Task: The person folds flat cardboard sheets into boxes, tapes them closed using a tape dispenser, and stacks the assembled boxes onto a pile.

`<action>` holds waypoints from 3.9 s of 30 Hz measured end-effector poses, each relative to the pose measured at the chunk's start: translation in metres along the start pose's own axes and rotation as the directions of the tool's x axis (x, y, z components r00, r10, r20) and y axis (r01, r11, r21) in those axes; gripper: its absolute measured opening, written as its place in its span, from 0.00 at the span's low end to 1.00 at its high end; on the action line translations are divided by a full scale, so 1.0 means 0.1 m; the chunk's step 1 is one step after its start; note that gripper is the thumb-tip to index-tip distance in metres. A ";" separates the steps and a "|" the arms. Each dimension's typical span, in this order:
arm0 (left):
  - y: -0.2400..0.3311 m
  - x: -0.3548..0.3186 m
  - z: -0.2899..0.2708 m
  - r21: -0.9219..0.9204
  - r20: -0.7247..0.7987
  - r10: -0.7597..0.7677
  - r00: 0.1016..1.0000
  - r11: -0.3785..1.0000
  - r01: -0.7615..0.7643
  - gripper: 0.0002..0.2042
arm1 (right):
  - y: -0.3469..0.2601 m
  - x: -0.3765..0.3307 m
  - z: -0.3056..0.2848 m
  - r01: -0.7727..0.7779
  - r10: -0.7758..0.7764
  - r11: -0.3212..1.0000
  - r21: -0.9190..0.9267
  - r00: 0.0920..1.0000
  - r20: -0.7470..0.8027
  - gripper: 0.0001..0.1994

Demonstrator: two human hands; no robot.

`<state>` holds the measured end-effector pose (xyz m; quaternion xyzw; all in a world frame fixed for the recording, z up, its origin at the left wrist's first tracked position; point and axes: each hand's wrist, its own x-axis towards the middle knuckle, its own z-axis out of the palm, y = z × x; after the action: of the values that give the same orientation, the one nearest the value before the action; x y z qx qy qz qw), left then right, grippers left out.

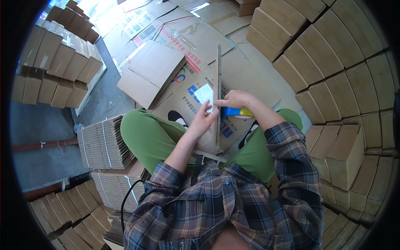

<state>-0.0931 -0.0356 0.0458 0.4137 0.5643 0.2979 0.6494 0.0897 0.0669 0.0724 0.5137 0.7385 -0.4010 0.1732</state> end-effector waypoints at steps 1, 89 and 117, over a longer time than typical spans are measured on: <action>0.09 0.12 -0.05 -0.011 -0.071 0.020 0.997 1.000 -0.021 0.34 | 0.01 0.00 0.00 -0.002 0.002 1.000 0.002 1.000 -0.002 0.48; 0.65 1.68 0.14 0.243 0.016 0.132 0.991 0.961 -0.132 0.14 | -0.19 0.07 -0.25 -0.266 0.236 0.964 -0.011 0.872 -0.428 0.29; 0.10 0.74 -0.43 0.135 -0.071 0.436 0.897 0.895 -0.425 0.35 | 0.13 0.30 -0.05 -0.348 0.356 0.935 0.076 0.921 -0.158 0.40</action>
<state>-0.1207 0.0412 0.0176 0.5500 0.5065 0.4214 0.5133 0.0898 0.0910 0.0499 0.6739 0.6369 -0.3351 0.1670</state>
